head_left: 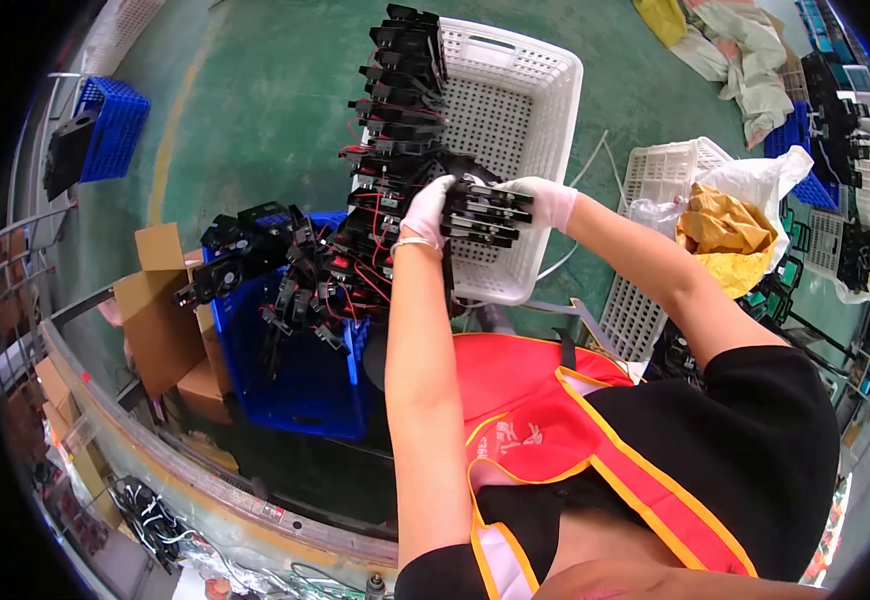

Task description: The person assembles electronic components into an electronic housing, securing them with screws using an electric screwdriver.

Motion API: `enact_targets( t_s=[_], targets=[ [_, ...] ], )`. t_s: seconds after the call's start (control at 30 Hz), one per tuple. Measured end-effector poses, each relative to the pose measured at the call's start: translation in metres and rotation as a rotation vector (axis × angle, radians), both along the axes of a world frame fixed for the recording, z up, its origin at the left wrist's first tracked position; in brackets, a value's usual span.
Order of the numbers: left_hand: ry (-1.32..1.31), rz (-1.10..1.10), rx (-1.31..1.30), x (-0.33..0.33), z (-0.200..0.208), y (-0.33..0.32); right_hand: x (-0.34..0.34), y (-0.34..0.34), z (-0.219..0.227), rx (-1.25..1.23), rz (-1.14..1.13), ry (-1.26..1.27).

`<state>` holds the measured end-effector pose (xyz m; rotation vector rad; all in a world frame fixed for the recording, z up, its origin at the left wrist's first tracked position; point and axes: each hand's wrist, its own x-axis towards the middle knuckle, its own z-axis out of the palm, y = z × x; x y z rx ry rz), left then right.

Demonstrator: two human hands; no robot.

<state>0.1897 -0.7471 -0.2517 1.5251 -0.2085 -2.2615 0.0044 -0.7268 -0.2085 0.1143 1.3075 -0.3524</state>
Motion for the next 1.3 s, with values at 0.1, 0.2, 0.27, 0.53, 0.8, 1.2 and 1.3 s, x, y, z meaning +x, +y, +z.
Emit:
enact_targets(
  t_s=[0.1, 0.2, 0.27, 0.53, 0.8, 1.2, 1.3],
  targets=[
    [0.034, -0.037, -0.041, 0.024, -0.013, -0.004, 0.008, -0.001, -0.050, 0.050, -0.051, -0.183],
    [-0.057, -0.191, -0.143, 0.030, -0.002, 0.002, 0.010, 0.014, -0.085, 0.028, 0.025, -0.343],
    [-0.048, -0.125, -0.087, 0.070, -0.017, 0.017, 0.041, 0.018, -0.103, 0.145, -0.047, -0.396],
    [-0.566, -0.202, -0.699, 0.032, 0.051, 0.048, 0.033, -0.003, -0.131, 0.021, 0.024, -0.354],
    [-1.155, -0.937, -0.994, 0.031, 0.072, 0.053, 0.039, -0.012, -0.107, 0.051, 0.101, -0.249],
    [-1.132, -1.203, -1.110, 0.039, 0.067, 0.015, 0.038, -0.011, -0.125, -0.243, 0.204, -0.166],
    [-1.060, -1.130, -1.155, 0.047, 0.048, 0.018, 0.037, -0.012, -0.130, -0.277, 0.201, -0.142]
  ],
)
